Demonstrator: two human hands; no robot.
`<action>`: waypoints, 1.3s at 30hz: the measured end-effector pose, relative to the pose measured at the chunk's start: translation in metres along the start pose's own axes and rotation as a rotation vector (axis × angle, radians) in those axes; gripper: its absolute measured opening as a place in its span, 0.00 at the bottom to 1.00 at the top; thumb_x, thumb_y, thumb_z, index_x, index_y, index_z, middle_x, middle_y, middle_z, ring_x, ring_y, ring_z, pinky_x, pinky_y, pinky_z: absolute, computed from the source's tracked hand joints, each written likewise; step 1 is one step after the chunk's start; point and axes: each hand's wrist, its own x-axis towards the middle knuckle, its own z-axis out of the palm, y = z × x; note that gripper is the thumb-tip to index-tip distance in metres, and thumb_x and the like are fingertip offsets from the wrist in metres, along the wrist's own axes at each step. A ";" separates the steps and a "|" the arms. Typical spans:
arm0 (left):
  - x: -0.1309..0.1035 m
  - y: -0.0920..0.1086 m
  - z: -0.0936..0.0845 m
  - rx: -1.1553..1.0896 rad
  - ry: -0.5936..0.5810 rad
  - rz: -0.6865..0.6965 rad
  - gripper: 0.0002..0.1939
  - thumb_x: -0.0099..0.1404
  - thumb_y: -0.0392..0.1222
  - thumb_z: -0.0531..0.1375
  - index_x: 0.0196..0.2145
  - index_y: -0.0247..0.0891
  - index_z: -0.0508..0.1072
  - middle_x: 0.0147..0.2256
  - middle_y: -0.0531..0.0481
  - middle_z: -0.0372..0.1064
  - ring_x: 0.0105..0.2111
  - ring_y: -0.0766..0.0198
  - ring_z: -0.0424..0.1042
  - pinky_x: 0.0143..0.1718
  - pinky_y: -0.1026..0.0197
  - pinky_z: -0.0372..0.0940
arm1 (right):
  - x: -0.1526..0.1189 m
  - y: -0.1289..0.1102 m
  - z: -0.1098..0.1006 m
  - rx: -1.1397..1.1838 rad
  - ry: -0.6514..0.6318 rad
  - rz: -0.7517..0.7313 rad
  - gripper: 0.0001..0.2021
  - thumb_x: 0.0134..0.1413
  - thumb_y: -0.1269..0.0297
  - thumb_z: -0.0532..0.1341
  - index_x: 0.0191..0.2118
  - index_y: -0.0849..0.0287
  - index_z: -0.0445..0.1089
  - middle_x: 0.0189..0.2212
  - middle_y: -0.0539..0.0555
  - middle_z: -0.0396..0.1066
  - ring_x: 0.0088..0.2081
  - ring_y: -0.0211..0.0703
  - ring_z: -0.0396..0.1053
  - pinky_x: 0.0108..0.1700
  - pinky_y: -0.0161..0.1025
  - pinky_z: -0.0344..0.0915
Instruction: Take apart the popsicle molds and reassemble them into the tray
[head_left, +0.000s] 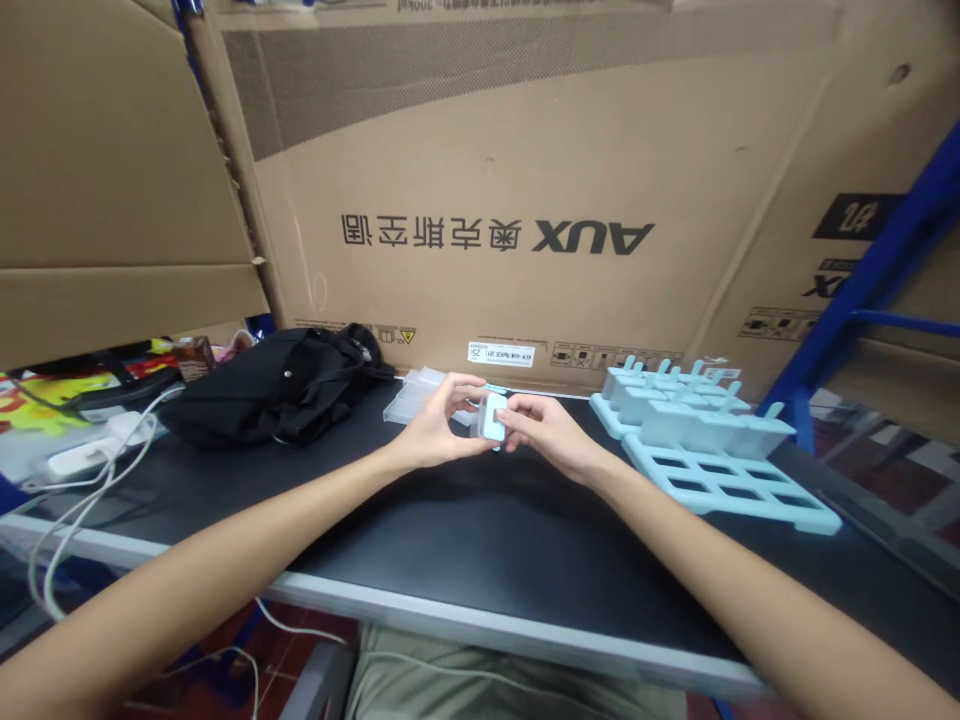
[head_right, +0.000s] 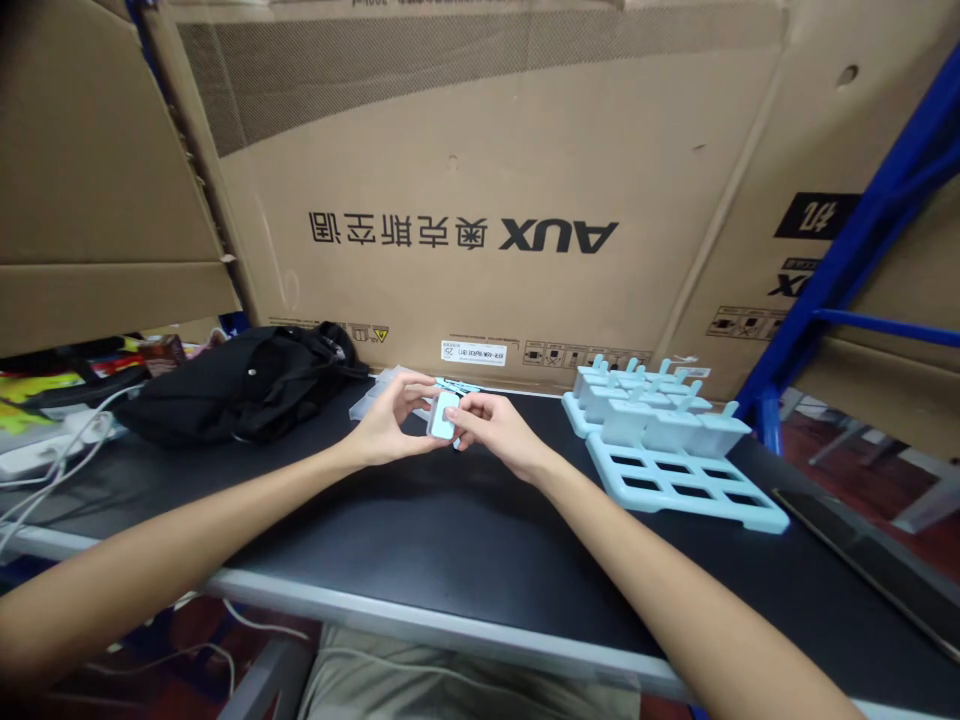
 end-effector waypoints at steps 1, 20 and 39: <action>0.000 -0.001 -0.001 0.007 -0.003 0.007 0.35 0.52 0.35 0.71 0.54 0.41 0.59 0.49 0.42 0.69 0.51 0.55 0.71 0.55 0.49 0.65 | 0.000 0.000 0.001 -0.013 -0.001 0.013 0.17 0.50 0.50 0.68 0.31 0.62 0.70 0.27 0.52 0.72 0.28 0.36 0.70 0.33 0.36 0.68; -0.019 -0.001 -0.006 0.176 -0.225 -0.054 0.18 0.74 0.47 0.50 0.58 0.41 0.60 0.56 0.40 0.63 0.58 0.54 0.63 0.60 0.48 0.57 | 0.000 0.009 0.018 -0.131 0.003 0.156 0.19 0.56 0.48 0.60 0.28 0.61 0.64 0.23 0.49 0.66 0.24 0.34 0.67 0.26 0.32 0.62; -0.021 -0.013 -0.005 0.090 -0.136 -0.183 0.16 0.72 0.55 0.51 0.44 0.38 0.63 0.51 0.42 0.66 0.26 0.72 0.64 0.35 0.60 0.64 | 0.066 0.039 -0.024 -1.182 -0.002 -0.017 0.09 0.49 0.57 0.63 0.31 0.58 0.67 0.28 0.53 0.74 0.31 0.41 0.70 0.33 0.33 0.60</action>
